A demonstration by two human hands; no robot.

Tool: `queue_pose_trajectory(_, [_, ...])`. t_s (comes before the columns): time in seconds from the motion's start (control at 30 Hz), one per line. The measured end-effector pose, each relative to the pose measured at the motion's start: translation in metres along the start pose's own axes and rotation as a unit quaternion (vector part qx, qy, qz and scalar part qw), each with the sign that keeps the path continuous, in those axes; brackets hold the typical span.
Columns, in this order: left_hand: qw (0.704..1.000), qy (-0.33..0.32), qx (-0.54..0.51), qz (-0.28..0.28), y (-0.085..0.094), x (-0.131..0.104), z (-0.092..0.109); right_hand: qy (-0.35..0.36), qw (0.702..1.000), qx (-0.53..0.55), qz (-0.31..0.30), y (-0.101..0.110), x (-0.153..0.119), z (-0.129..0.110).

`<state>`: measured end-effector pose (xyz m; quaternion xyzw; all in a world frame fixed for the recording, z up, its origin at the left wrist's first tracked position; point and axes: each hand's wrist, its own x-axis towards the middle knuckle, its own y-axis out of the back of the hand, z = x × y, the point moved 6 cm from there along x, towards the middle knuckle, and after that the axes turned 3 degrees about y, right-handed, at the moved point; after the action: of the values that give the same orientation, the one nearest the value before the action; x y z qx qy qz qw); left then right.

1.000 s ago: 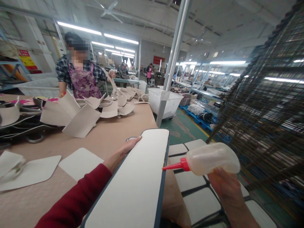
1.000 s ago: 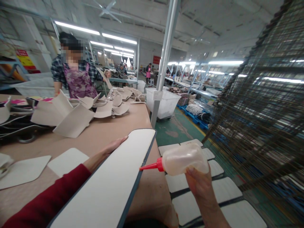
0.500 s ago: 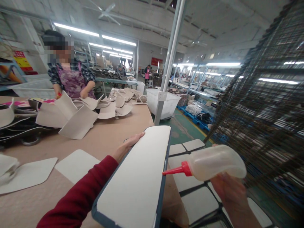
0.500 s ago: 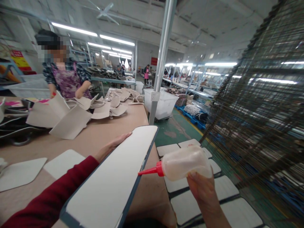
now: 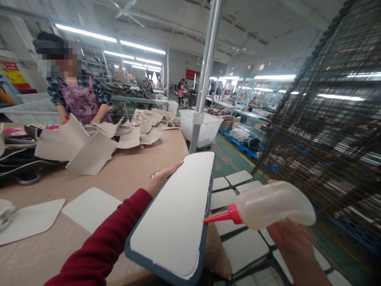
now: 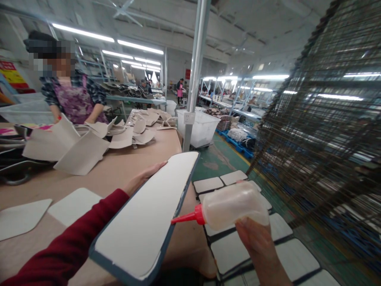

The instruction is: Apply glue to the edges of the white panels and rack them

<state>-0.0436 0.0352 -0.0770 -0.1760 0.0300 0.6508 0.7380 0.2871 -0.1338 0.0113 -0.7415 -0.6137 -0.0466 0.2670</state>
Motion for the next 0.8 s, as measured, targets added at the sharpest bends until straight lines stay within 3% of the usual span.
queue_pose_trajectory(0.2, [0.999, 0.039, 0.017, 0.005, -0.009, -0.003, -0.001, -0.022, 0.999, 0.019, -0.018, 0.010, 0.001, 0.007])
queue_pose_trajectory(0.57, [0.998, 0.038, -0.002, 0.049, -0.004, -0.001, 0.004, -0.017, 0.999, 0.037, 0.002, -0.004, -0.010, -0.003])
queue_pose_trajectory(0.8, [0.999, 0.031, -0.020, 0.023, -0.005, 0.002, 0.005, -0.004, 0.999, -0.046, -0.012, 0.012, -0.012, 0.003])
